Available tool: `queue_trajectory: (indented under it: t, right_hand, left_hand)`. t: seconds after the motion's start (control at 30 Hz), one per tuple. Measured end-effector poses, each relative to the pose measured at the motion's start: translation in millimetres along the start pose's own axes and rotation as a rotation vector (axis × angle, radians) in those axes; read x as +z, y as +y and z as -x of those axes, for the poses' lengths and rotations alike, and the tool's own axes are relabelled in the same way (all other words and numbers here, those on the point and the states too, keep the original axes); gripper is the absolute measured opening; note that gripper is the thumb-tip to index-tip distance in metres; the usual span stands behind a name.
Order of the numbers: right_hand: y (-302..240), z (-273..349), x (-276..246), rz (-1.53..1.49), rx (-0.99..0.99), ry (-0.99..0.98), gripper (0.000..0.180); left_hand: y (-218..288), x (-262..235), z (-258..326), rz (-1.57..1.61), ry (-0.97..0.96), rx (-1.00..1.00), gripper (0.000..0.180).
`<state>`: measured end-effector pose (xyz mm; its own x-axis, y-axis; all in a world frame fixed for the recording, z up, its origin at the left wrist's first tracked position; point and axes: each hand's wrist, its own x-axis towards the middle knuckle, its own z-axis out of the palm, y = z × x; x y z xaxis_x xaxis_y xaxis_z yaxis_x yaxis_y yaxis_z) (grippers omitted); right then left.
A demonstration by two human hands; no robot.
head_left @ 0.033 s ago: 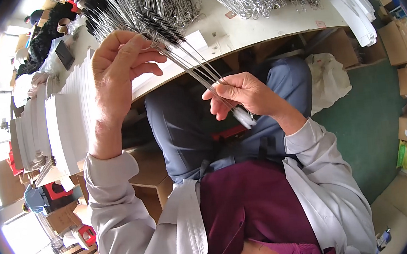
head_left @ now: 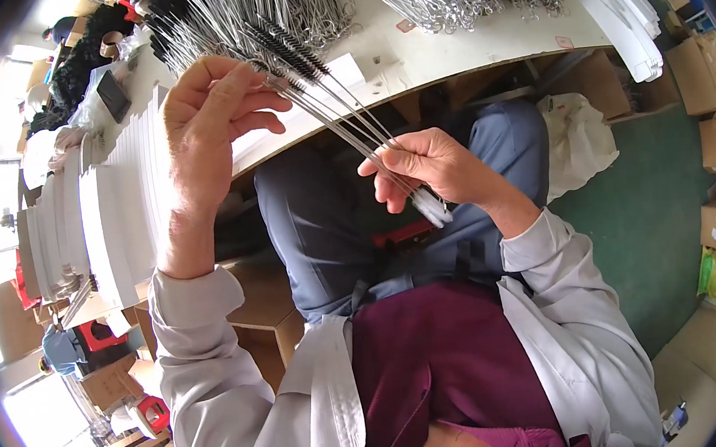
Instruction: Placing wire brushes into a paper sleeve.
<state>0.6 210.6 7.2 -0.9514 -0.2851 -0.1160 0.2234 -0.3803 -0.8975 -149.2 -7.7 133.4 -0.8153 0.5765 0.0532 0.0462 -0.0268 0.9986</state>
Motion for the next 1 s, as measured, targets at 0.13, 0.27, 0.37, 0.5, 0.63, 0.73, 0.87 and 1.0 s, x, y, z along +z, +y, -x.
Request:
queue_trajectory:
  t: [0.13, 0.27, 0.37, 0.5, 0.63, 0.73, 0.87, 1.0]
  right_hand:
    - [-0.9, 9.6, -0.6, 0.145, 0.032, 0.051, 0.038]
    - [2.3, 17.6, -2.0, 0.268, 0.062, 0.095, 0.039]
    - [6.2, 19.5, -1.5, 0.348, 0.018, 0.112, 0.041]
    - [6.9, 24.0, -0.9, 0.344, 0.080, 0.118, 0.042]
    - [8.8, 24.4, -1.5, 0.365, 0.076, 0.117, 0.045]
    - [7.6, 24.4, -1.6, 0.402, 0.087, 0.117, 0.048]
    - [9.5, 24.7, -2.6, 0.423, 0.076, 0.120, 0.050]
    - [13.5, 25.3, -4.1, 0.394, 0.061, 0.140, 0.047]
  left_hand:
    - [-22.5, -7.7, -2.0, -0.097, 0.041, 0.029, 0.017]
    - [-40.7, -8.3, -0.1, -0.091, 0.071, 0.012, 0.014]
    - [-48.9, -11.0, 2.4, -0.130, 0.110, 0.058, 0.015]
    - [-56.3, -14.5, 6.1, -0.187, 0.140, 0.067, 0.014]
    - [-62.6, -12.3, 8.4, -0.196, 0.182, 0.079, 0.014]
    - [-64.3, -8.2, 13.5, -0.243, 0.221, 0.091, 0.015]
    - [-60.9, 3.5, 19.7, -0.360, 0.292, 0.128, 0.015]
    - [-65.3, 2.5, 23.5, -0.388, 0.313, 0.201, 0.014]
